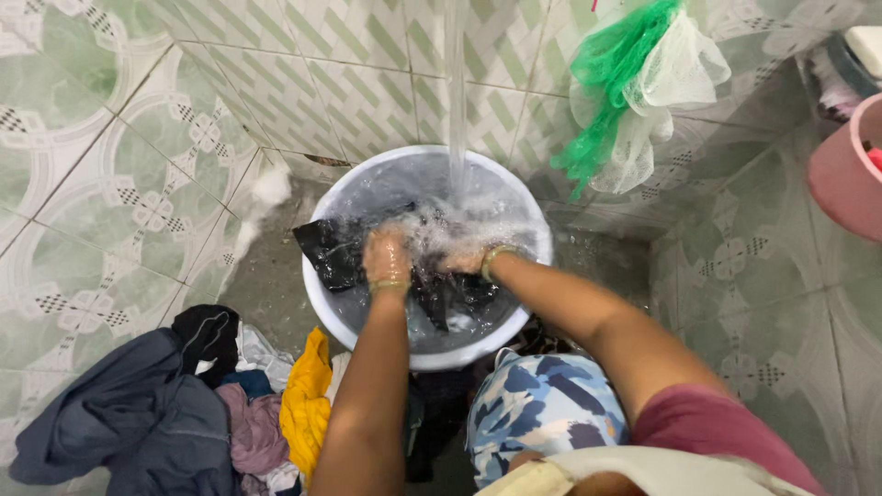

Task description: The person washes several pieces of clothing by hand in a white basin filled with water. They submerge, agitate, and wring out a black garment, a white garment, a yellow garment, and a maroon garment, placing each on a pile after rinsing.

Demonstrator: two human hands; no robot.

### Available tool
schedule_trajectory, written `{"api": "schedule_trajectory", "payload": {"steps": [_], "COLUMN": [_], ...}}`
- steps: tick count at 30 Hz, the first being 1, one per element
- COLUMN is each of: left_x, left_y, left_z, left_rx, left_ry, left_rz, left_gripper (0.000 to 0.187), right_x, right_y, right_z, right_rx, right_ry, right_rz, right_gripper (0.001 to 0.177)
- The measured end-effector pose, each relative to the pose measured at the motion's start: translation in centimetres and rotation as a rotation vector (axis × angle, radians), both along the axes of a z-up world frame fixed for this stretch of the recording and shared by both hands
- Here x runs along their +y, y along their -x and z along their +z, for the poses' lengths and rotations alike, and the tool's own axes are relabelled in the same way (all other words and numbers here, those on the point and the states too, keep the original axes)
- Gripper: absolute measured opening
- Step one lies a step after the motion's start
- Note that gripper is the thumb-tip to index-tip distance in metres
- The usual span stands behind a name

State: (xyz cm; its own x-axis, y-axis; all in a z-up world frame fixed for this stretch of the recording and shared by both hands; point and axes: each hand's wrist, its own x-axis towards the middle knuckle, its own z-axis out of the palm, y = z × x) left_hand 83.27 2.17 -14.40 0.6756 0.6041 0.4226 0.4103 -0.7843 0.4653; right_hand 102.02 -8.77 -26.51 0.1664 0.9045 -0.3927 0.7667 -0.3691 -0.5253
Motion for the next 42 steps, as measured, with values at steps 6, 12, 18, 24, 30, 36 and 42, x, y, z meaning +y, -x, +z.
{"api": "schedule_trajectory", "payload": {"steps": [6,12,18,24,30,36,42], "left_x": [-5.6,-8.7,-7.1,-3.0,-1.7,-3.1,0.0], "left_y": [4.7,8.3,4.8,0.7,-2.8,-0.4,2.1], "left_z": [8.5,9.4,4.1,-1.4,-5.1,1.8,-0.5], "left_rx": [-0.246,-0.182,0.22,0.824,1.057,0.883,-0.035], "left_ry": [-0.012,0.262,0.225,0.457,0.528,0.25,0.086], "left_rz": [-0.251,-0.172,0.059,-0.167,-0.195,-0.045,-0.053], "left_gripper": [0.035,0.066,0.101,0.104,0.08,0.042,0.019], "right_x": [0.6,-0.9,-0.6,0.3,1.4,0.9,0.4], "right_y": [-3.8,-1.0,0.7,-2.1,-0.8,-1.6,-3.6], "right_z": [-0.6,7.7,8.8,1.8,1.0,-0.3,-2.1], "right_rx": [0.064,0.271,-0.341,-0.023,0.197,-0.047,-0.039], "right_ry": [-0.87,-1.106,-0.836,-0.407,0.042,0.033,0.052], "right_rz": [-0.413,-0.622,-0.098,-0.023,0.001,-0.02,-0.109], "right_gripper": [0.044,0.074,0.097,0.081,0.074,0.071,0.07]}}
